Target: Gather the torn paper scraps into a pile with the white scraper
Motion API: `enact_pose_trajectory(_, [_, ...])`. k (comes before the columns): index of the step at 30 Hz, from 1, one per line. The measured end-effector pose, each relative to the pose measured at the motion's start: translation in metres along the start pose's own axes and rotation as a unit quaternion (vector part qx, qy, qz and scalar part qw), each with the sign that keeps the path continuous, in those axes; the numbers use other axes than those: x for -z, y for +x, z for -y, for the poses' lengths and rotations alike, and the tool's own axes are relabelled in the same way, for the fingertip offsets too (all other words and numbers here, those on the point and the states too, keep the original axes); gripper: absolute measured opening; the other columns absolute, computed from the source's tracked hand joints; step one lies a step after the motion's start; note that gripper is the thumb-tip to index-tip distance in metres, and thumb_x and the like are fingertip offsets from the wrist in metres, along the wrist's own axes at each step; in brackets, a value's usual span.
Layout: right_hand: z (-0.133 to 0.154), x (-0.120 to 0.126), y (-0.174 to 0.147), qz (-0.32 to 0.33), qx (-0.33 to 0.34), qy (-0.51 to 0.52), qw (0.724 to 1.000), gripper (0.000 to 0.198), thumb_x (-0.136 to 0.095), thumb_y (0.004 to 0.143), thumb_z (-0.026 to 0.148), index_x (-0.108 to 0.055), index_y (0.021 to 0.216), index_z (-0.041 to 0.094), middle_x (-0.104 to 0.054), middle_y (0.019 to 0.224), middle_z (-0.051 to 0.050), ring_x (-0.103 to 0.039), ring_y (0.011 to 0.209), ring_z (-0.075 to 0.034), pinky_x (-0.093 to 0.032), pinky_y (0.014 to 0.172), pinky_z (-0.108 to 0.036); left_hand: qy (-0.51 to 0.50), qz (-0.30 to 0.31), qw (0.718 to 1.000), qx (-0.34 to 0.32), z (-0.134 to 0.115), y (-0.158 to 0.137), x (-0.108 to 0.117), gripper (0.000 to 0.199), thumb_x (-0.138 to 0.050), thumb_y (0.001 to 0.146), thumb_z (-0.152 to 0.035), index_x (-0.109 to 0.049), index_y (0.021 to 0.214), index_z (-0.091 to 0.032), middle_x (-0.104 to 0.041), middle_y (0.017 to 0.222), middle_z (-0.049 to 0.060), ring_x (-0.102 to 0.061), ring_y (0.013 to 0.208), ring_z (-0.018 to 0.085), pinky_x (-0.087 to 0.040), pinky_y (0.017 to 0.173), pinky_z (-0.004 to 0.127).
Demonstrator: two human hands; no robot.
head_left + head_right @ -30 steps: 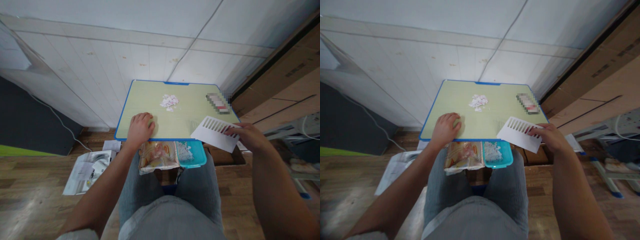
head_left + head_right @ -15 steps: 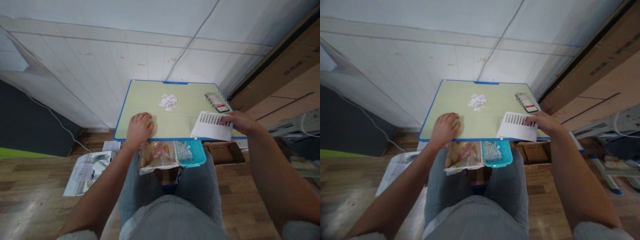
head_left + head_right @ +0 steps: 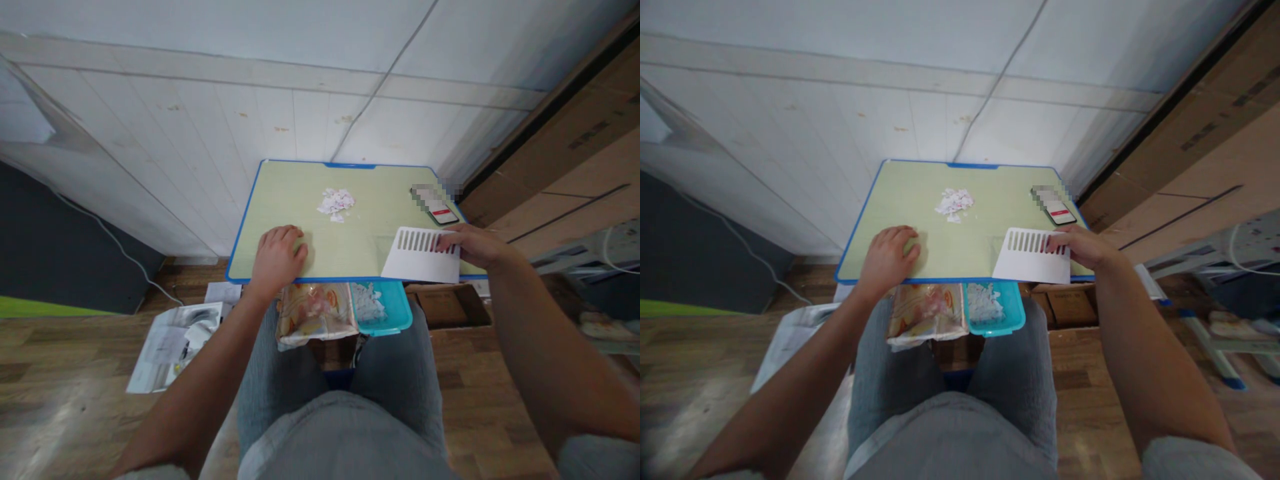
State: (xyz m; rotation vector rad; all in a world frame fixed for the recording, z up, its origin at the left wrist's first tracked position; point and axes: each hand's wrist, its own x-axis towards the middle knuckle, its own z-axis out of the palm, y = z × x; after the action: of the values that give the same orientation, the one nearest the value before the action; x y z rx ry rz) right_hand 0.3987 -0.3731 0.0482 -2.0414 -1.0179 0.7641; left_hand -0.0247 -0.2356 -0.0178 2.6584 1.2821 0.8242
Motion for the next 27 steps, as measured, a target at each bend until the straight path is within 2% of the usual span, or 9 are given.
enact_pose_trajectory(3, [-0.002,-0.001,-0.006,0.071,-0.043,0.045,0.996,0.015,-0.071,0.061,0.025,-0.078,0.073,0.018,-0.084,0.082,-0.011,-0.076,0.067,-0.027,-0.056,0.061,-0.032,-0.001,0.004,1.000,0.003,-0.001,0.000,0.001,0.026,-0.061,0.104,-0.026,-0.073,0.126,-0.021,-0.076,0.140,0.012,-0.065,0.134,0.035,-0.047,0.123,0.053])
enact_pose_trajectory(6, [-0.007,-0.003,-0.015,0.070,-0.051,0.084,0.993,0.023,-0.075,0.061,0.028,-0.080,0.082,0.019,-0.085,0.085,-0.010,-0.076,0.070,-0.026,-0.056,0.061,-0.031,0.004,0.004,1.000,0.002,-0.001,0.001,0.001,0.025,-0.061,0.104,-0.026,-0.073,0.125,-0.021,-0.077,0.139,0.013,-0.066,0.133,0.035,-0.047,0.122,0.052])
enact_pose_trajectory(11, [-0.006,0.004,-0.037,0.002,-0.019,0.148,0.989,0.036,-0.084,0.064,0.037,-0.079,0.097,0.024,-0.087,0.106,-0.009,-0.082,0.088,-0.029,-0.063,0.074,-0.036,0.004,-0.005,1.000,0.008,0.000,0.003,-0.001,0.022,-0.064,0.102,-0.026,-0.074,0.121,-0.022,-0.077,0.136,0.014,-0.066,0.131,0.035,-0.049,0.119,0.053])
enact_pose_trajectory(14, [0.002,0.003,-0.054,-0.077,0.053,0.233,0.968,0.036,-0.081,0.072,0.043,-0.078,0.104,0.028,-0.085,0.128,-0.008,-0.081,0.118,-0.033,-0.067,0.088,-0.040,0.005,-0.009,1.000,0.010,0.000,0.004,-0.002,0.021,-0.064,0.101,-0.026,-0.074,0.119,-0.022,-0.078,0.134,0.014,-0.067,0.129,0.036,-0.050,0.118,0.053])
enact_pose_trajectory(16, [0.008,-0.009,-0.062,-0.098,0.094,0.260,0.956,0.037,-0.076,0.078,0.048,-0.077,0.110,0.029,-0.084,0.133,-0.008,-0.078,0.127,-0.033,-0.069,0.090,-0.041,0.010,-0.008,1.000,0.007,-0.001,0.005,-0.002,0.021,-0.064,0.101,-0.026,-0.074,0.119,-0.022,-0.078,0.133,0.013,-0.068,0.128,0.035,-0.051,0.117,0.053])
enact_pose_trajectory(19, [0.016,-0.041,-0.055,-0.086,0.089,0.209,0.970,0.042,-0.076,0.078,0.047,-0.077,0.114,0.024,-0.087,0.120,-0.011,-0.084,0.110,-0.034,-0.071,0.081,-0.042,0.024,-0.001,1.000,0.006,-0.003,0.006,0.000,0.020,-0.064,0.102,-0.025,-0.074,0.118,-0.021,-0.078,0.132,0.013,-0.068,0.128,0.036,-0.052,0.115,0.053])
enact_pose_trajectory(23, [0.050,-0.082,-0.005,-0.128,0.060,0.065,0.988,0.037,-0.068,0.090,0.040,-0.077,0.116,0.015,-0.087,0.103,-0.012,-0.085,0.094,-0.029,-0.070,0.071,-0.037,0.041,0.012,0.999,0.019,-0.005,0.005,0.004,0.018,-0.064,0.102,-0.024,-0.073,0.118,-0.023,-0.079,0.131,0.012,-0.068,0.128,0.035,-0.052,0.114,0.052])
enact_pose_trajectory(25, [0.078,-0.096,0.025,-0.135,0.057,-0.001,0.989,0.033,-0.066,0.098,0.037,-0.080,0.113,0.011,-0.086,0.101,-0.014,-0.084,0.093,-0.030,-0.069,0.076,-0.039,0.044,0.018,0.999,0.027,-0.006,0.005,0.006,0.017,-0.065,0.103,-0.024,-0.073,0.117,-0.024,-0.078,0.132,0.011,-0.068,0.129,0.035,-0.051,0.115,0.051])
enact_pose_trajectory(27, [0.108,-0.110,0.047,-0.131,0.067,-0.076,0.986,0.033,-0.070,0.106,0.040,-0.079,0.121,0.013,-0.084,0.117,-0.014,-0.082,0.106,-0.029,-0.067,0.093,-0.045,0.041,0.024,0.998,0.032,-0.007,0.003,0.007,0.017,-0.065,0.103,-0.024,-0.073,0.118,-0.025,-0.078,0.132,0.010,-0.068,0.129,0.034,-0.050,0.116,0.050])
